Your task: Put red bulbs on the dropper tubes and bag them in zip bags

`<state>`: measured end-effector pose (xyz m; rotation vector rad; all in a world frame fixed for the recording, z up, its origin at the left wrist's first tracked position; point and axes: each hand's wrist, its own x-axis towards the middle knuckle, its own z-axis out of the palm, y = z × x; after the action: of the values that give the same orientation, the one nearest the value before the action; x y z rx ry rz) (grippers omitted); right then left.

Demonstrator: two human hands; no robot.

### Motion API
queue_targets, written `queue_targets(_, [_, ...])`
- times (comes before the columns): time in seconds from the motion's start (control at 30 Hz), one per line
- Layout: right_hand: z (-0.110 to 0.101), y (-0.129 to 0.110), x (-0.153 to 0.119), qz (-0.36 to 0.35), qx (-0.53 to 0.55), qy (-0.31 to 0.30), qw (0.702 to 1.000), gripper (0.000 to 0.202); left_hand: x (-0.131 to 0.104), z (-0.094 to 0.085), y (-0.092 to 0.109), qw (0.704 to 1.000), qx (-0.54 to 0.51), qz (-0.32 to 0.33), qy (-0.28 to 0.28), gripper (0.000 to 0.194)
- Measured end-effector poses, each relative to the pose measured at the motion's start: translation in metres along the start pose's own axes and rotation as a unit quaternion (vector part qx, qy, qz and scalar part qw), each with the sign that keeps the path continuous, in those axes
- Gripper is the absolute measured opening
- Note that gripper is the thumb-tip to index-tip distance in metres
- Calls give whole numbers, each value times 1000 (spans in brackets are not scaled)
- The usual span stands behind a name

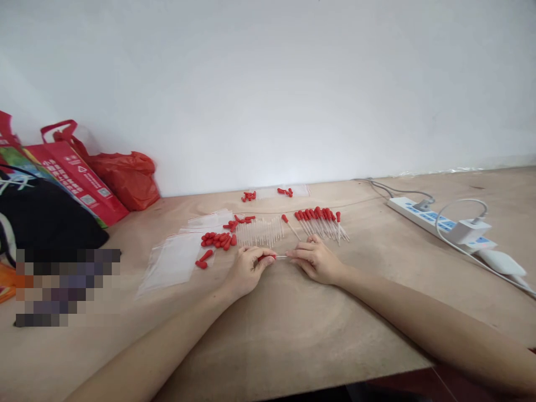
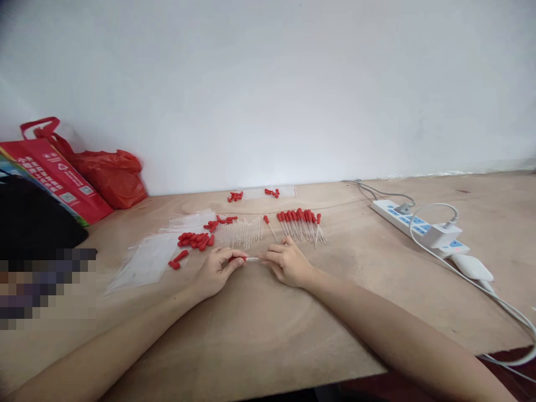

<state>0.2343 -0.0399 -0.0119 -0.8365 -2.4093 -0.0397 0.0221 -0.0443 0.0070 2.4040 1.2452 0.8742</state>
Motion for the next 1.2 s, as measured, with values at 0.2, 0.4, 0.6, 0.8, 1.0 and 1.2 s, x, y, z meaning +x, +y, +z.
queue_targets(0.2, [-1, 3, 0, 3, -20, 4, 1000, 24, -1, 0, -1, 1000, -14, 14, -13, 16])
queue_targets(0.4, [-3, -3, 1, 17, -14, 1, 1000, 23, -2, 0, 0, 998, 24, 59, 26, 10])
queue_targets(0.6, [-4, -10, 4, 23, 6, -11, 1000, 22, -5, 3, 1, 990, 53, 119, 57, 13])
queue_targets(0.8, [-4, -15, 6, 61, 64, -16, 996, 21, -4, 4, 2, 989, 60, 127, 39, 15])
queue_targets(1.0, [-6, -11, 8, 73, 121, -31, 989, 20, -4, -3, -3, 988, 76, 122, 48, 13])
queue_targets(1.2, [-6, -6, 3, 71, 136, 7, 988, 15, -4, -5, -6, 986, 69, 134, 67, 11])
